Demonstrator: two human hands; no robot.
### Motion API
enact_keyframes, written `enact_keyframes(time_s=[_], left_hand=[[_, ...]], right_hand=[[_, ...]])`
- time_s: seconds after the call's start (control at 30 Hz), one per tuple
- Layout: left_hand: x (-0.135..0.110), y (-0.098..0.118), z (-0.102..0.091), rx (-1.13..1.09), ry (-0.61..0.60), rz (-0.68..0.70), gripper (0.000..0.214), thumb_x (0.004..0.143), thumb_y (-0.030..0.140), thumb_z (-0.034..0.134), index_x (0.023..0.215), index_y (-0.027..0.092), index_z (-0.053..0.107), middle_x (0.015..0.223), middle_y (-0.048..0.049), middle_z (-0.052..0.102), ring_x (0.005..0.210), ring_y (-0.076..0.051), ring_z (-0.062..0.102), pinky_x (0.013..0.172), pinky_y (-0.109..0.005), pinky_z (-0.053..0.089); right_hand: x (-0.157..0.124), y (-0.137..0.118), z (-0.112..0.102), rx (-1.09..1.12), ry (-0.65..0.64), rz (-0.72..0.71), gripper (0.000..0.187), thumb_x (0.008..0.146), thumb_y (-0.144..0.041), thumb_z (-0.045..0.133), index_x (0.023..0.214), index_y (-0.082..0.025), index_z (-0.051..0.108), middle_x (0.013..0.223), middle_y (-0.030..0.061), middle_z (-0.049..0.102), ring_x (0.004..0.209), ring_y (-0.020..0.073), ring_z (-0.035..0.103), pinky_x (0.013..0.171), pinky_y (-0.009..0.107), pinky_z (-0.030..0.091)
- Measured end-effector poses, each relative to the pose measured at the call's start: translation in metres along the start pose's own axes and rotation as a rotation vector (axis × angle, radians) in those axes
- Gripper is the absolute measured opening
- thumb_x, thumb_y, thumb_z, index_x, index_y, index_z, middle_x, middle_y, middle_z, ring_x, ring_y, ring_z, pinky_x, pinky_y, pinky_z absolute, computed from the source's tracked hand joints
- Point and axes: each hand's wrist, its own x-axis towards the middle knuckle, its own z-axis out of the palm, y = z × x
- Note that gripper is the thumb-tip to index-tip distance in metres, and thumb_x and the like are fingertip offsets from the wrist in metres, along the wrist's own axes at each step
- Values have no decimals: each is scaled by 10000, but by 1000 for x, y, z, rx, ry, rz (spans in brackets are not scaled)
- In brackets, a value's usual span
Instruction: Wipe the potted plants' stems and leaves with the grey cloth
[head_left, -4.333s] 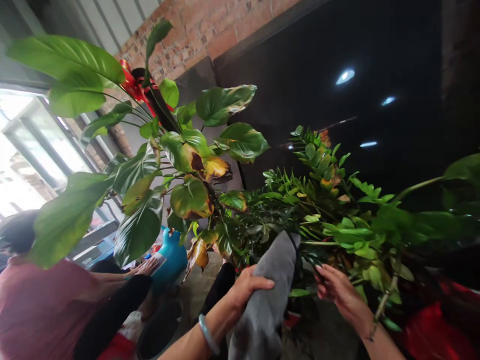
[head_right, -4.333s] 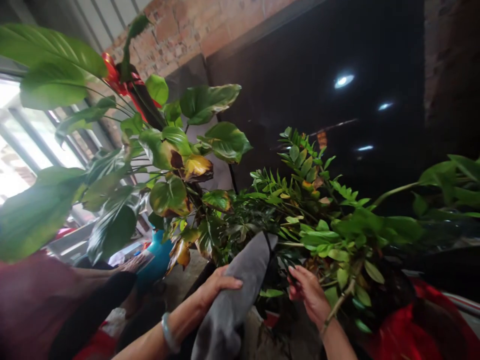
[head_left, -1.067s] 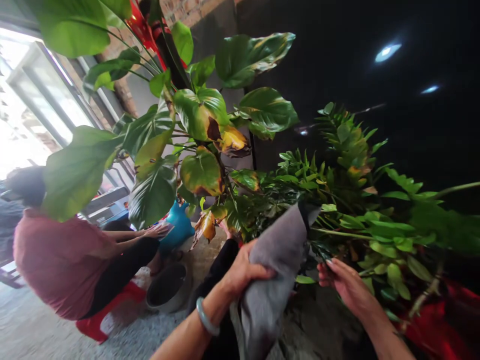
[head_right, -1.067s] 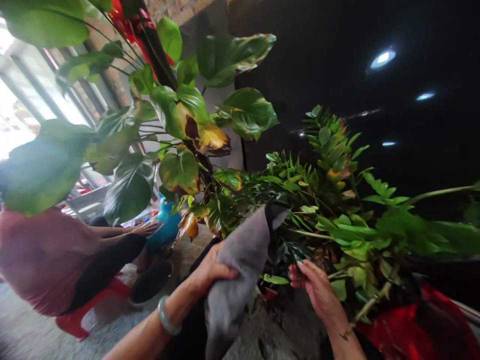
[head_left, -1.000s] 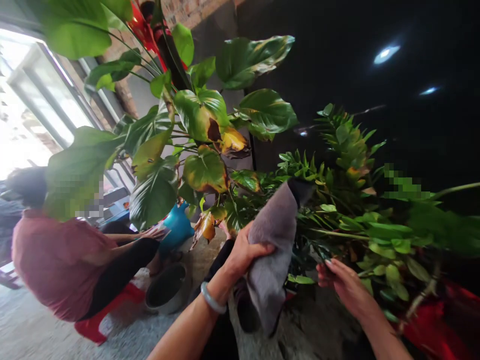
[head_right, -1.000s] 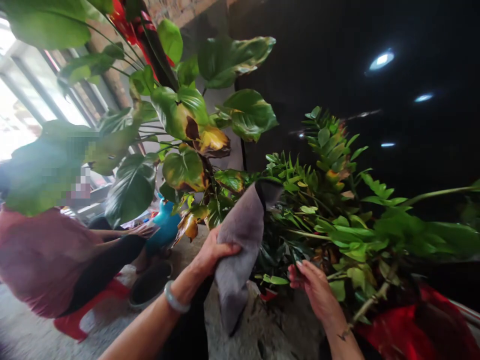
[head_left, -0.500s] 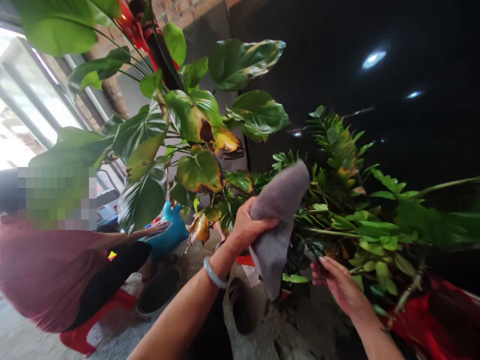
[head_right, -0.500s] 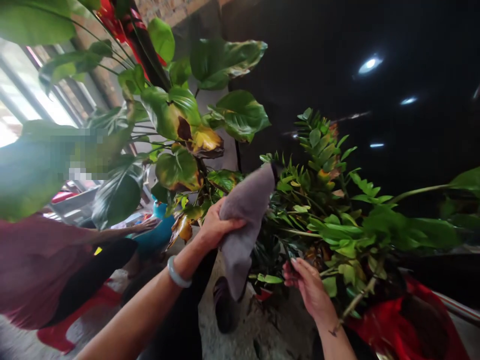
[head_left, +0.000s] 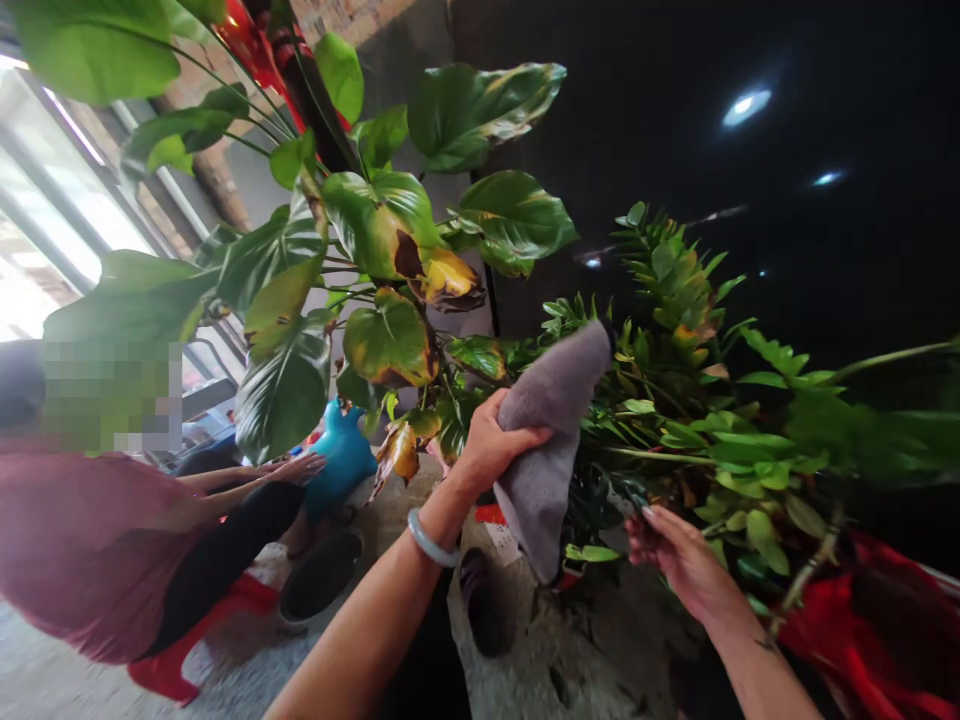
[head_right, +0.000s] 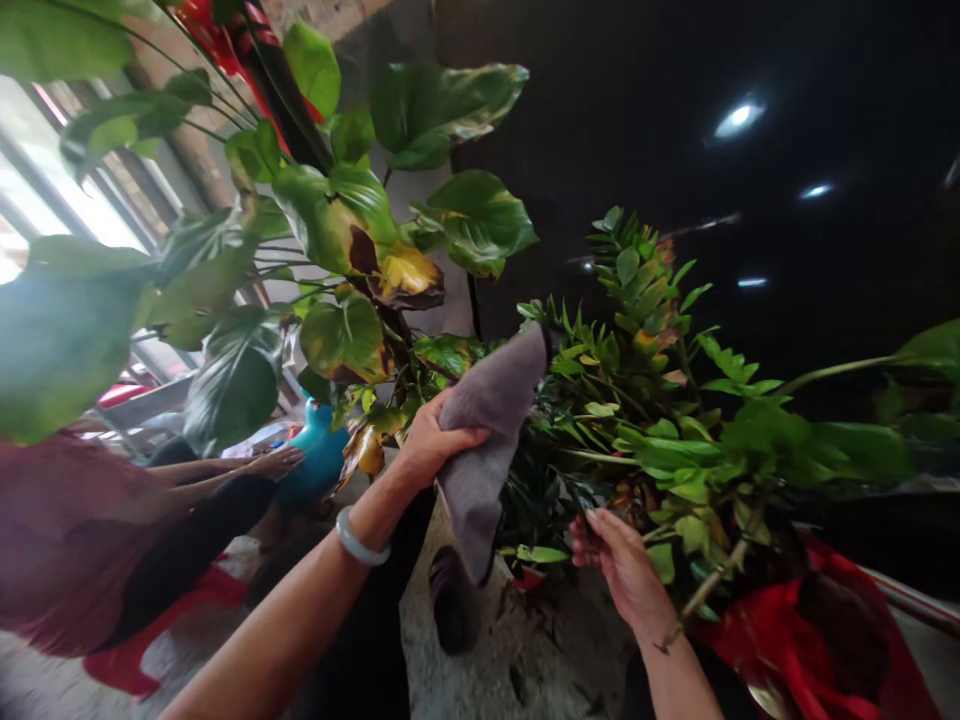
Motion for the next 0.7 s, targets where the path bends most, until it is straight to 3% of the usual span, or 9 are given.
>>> enact_keyframes(time_s=[0.07,0.13,0.23,0.3,0.33,0.47,0.57,0.63,0.7], left_hand=[[7,-10,7,-15,82,4,334,523,258,747,794,185,565,683,48,530,625,-122,481,575,-228,391],[-1,-31,13,110,60,-31,305,510,230,753,742,184,560,658,51,519,622,-126,471,565,-229,370],[-33,-55,9,336,-201,-171,299,436,147,769,653,185,566,613,58,496,620,-135,446,544,-234,334],[-51,-54,-1,338,-373,-251,303,414,138,774,642,180,579,615,58,496,620,-136,442,540,-233,330],[-56,-48,-6,311,-394,-256,300,416,147,776,645,177,585,623,57,499,624,-134,443,544,-230,333],[-37,-13,-10,99,-136,-136,329,465,235,758,741,176,590,662,46,518,640,-134,464,570,-224,359],[-17,-11,3,-1,37,-76,382,488,282,749,807,182,565,686,40,521,636,-131,470,583,-232,385],[-19,-26,12,117,40,-58,353,498,261,754,785,190,562,691,40,523,646,-135,474,597,-237,383],[-35,-46,17,326,-78,-100,315,480,204,767,726,202,571,660,43,519,644,-146,474,586,-241,358]], right_hand=[[2,2,0,3,6,-8,331,407,-401,850,593,-192,672,568,39,680,478,164,580,440,269,469],[3,4,0,-4,17,-5,318,419,-387,846,596,-191,670,562,37,675,466,158,577,427,260,460],[4,7,-2,-9,27,-8,285,433,-362,836,580,-194,659,536,24,661,445,156,565,402,259,448],[3,6,-4,-7,24,-9,298,400,-361,845,552,-202,644,507,4,642,433,156,554,395,263,447],[3,5,-5,-10,19,-5,309,385,-368,850,545,-204,642,504,0,641,436,158,555,395,264,449],[2,2,-5,-19,9,11,332,401,-415,853,585,-206,672,569,17,686,479,163,586,424,262,474],[3,4,-3,-7,25,4,313,419,-405,848,603,-222,671,571,1,688,477,156,587,436,263,489],[5,7,-3,-15,42,8,280,440,-382,836,606,-230,670,561,-7,684,463,152,581,422,258,482],[7,10,-5,-27,66,10,247,446,-356,821,590,-232,664,542,-12,674,439,152,570,394,254,464]])
